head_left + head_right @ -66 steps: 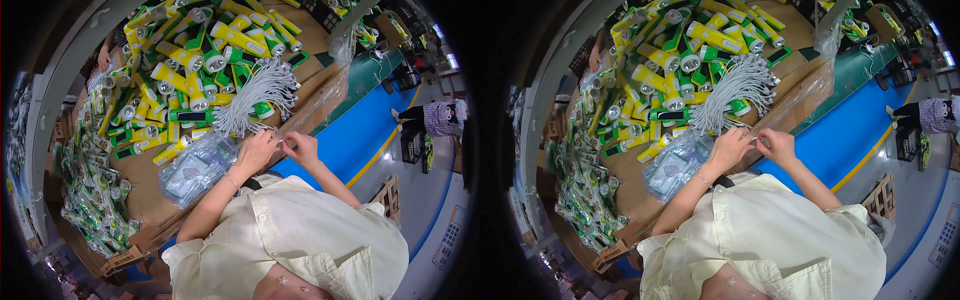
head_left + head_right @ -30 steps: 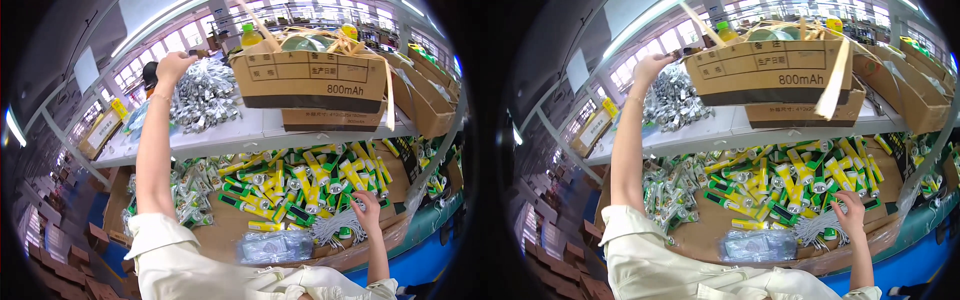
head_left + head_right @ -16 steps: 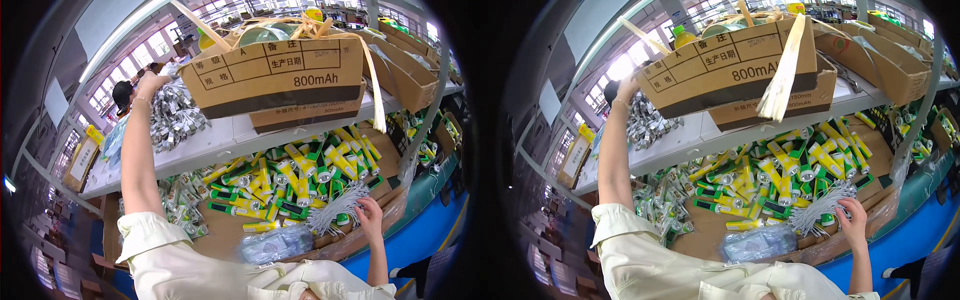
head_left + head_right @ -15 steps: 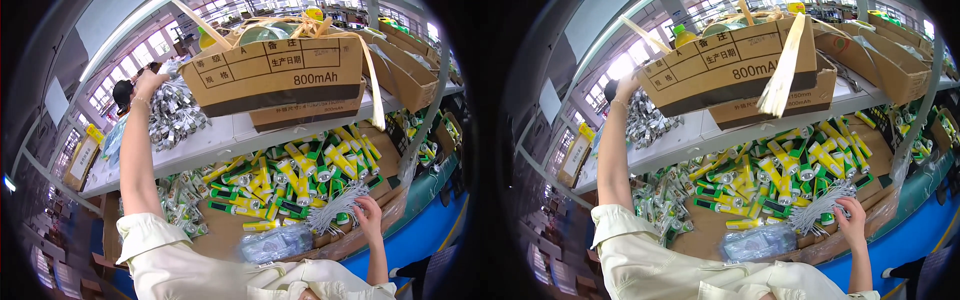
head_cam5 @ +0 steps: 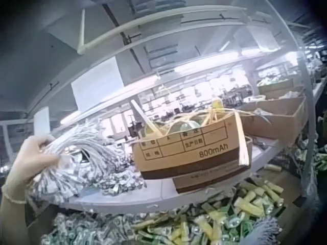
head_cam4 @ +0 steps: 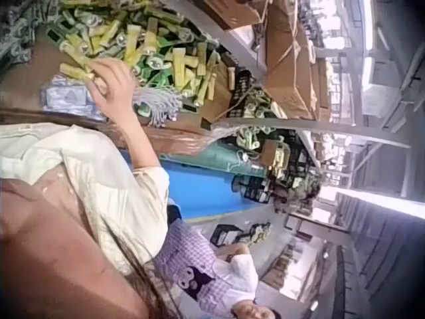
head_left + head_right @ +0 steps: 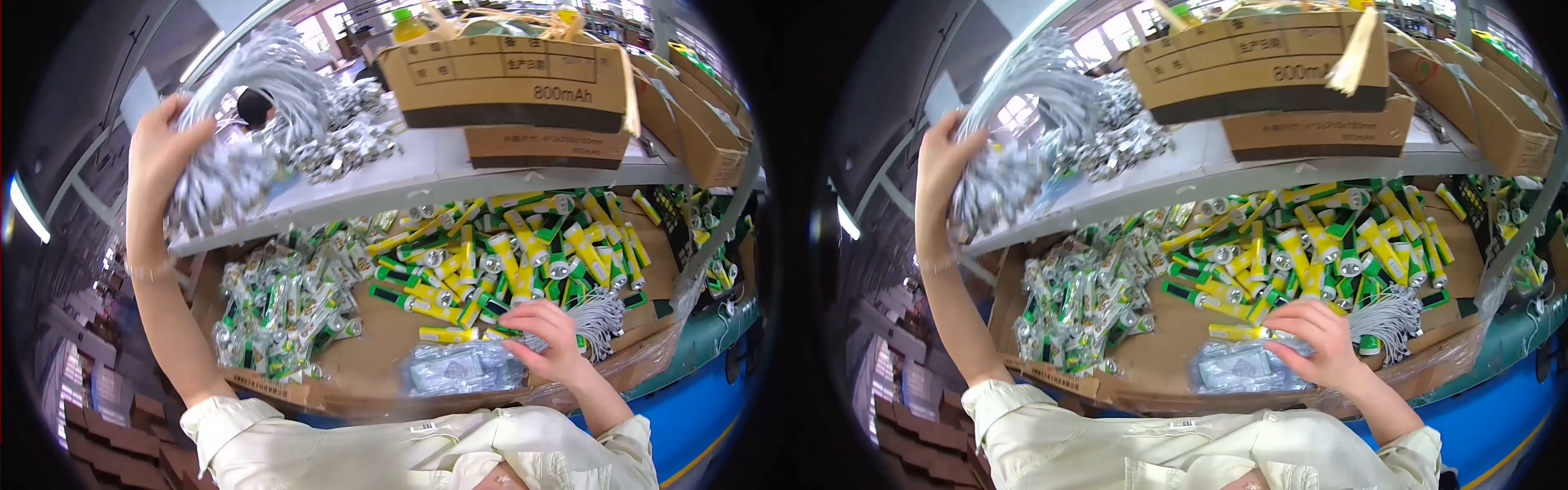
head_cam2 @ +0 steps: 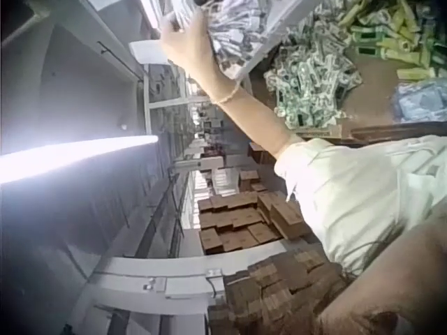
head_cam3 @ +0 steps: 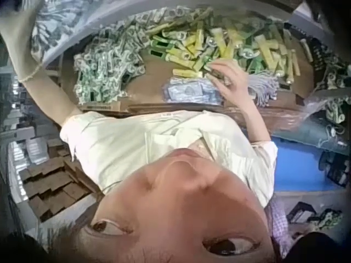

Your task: Packaging handheld flashlights and charging cables into plastic bags.

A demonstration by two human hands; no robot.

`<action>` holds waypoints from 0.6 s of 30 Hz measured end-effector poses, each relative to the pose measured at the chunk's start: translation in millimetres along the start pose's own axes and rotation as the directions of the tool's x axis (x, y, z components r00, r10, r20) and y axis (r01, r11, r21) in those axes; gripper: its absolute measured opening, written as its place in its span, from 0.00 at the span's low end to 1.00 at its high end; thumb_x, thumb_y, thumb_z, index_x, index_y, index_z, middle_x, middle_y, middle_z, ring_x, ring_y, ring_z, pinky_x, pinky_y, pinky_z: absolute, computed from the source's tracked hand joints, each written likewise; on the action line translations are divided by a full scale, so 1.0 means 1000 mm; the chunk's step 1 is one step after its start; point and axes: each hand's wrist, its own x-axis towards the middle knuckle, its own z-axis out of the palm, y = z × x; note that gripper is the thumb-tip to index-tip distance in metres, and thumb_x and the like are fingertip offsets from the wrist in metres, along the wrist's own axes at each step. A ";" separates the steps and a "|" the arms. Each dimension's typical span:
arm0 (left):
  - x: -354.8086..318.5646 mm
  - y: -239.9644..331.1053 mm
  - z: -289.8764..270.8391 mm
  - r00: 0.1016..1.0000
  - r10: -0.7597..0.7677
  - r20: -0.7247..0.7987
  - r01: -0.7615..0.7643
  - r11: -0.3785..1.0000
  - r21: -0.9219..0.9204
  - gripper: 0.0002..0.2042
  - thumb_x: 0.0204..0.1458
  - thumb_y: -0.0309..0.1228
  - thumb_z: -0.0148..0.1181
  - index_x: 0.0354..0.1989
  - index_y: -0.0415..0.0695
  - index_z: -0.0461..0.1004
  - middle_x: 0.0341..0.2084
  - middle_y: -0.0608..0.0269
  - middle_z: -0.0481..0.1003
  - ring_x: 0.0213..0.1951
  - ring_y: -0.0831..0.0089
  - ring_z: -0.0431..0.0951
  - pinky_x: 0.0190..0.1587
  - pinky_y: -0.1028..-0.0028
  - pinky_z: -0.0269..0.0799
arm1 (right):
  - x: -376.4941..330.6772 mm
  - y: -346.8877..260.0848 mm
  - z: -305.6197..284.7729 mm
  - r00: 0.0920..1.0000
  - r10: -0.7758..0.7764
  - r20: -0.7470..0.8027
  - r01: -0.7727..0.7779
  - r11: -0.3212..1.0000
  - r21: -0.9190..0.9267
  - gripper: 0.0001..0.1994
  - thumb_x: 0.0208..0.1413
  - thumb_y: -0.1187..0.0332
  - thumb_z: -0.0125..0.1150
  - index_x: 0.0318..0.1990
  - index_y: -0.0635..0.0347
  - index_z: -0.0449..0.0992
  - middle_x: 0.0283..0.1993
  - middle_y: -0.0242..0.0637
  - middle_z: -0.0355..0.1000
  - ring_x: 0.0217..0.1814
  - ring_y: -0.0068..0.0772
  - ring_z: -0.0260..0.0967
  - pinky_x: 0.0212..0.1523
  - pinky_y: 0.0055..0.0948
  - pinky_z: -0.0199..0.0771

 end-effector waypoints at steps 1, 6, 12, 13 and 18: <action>-0.032 0.009 -0.011 1.000 0.030 -0.009 -0.030 0.999 0.025 0.20 0.37 0.34 0.62 0.39 0.34 0.74 0.28 0.55 0.77 0.31 0.72 0.75 0.37 0.75 0.68 | 0.013 -0.010 0.003 0.996 -0.084 0.003 0.084 0.996 0.011 0.15 0.37 0.69 0.70 0.37 0.59 0.77 0.40 0.38 0.74 0.41 0.39 0.72 0.42 0.33 0.70; -0.159 0.061 0.007 0.978 0.188 0.090 -0.197 0.975 0.104 0.21 0.27 0.25 0.65 0.37 0.38 0.74 0.28 0.57 0.72 0.32 0.60 0.69 0.36 0.68 0.67 | 0.104 -0.062 0.020 0.917 -0.389 -0.089 0.378 0.918 -0.125 0.31 0.33 0.59 0.73 0.50 0.54 0.72 0.51 0.43 0.69 0.51 0.48 0.67 0.53 0.47 0.64; -0.261 0.071 0.056 0.945 0.270 0.186 -0.251 0.960 -0.122 0.24 0.23 0.27 0.68 0.37 0.43 0.75 0.29 0.61 0.72 0.31 0.61 0.69 0.31 0.68 0.68 | 0.080 -0.044 0.072 0.946 -0.280 0.163 0.276 0.960 0.043 0.25 0.29 0.68 0.69 0.43 0.53 0.75 0.33 0.36 0.73 0.36 0.38 0.72 0.38 0.33 0.71; -0.273 0.076 0.064 0.950 0.261 0.173 -0.234 0.959 -0.158 0.24 0.23 0.26 0.68 0.37 0.43 0.75 0.30 0.61 0.72 0.31 0.61 0.69 0.31 0.68 0.68 | 0.066 -0.035 0.076 0.945 -0.285 0.162 0.274 0.958 0.083 0.20 0.28 0.68 0.68 0.37 0.55 0.77 0.27 0.35 0.73 0.29 0.37 0.72 0.31 0.30 0.72; -0.296 0.087 0.082 0.932 0.064 0.357 0.094 0.908 -0.409 0.38 0.24 0.39 0.75 0.50 0.40 0.70 0.34 0.60 0.73 0.36 0.62 0.68 0.40 0.66 0.66 | 0.022 -0.016 0.068 0.940 -0.338 0.034 0.339 0.928 -0.154 0.09 0.33 0.72 0.65 0.27 0.55 0.75 0.22 0.31 0.69 0.23 0.33 0.69 0.31 0.30 0.75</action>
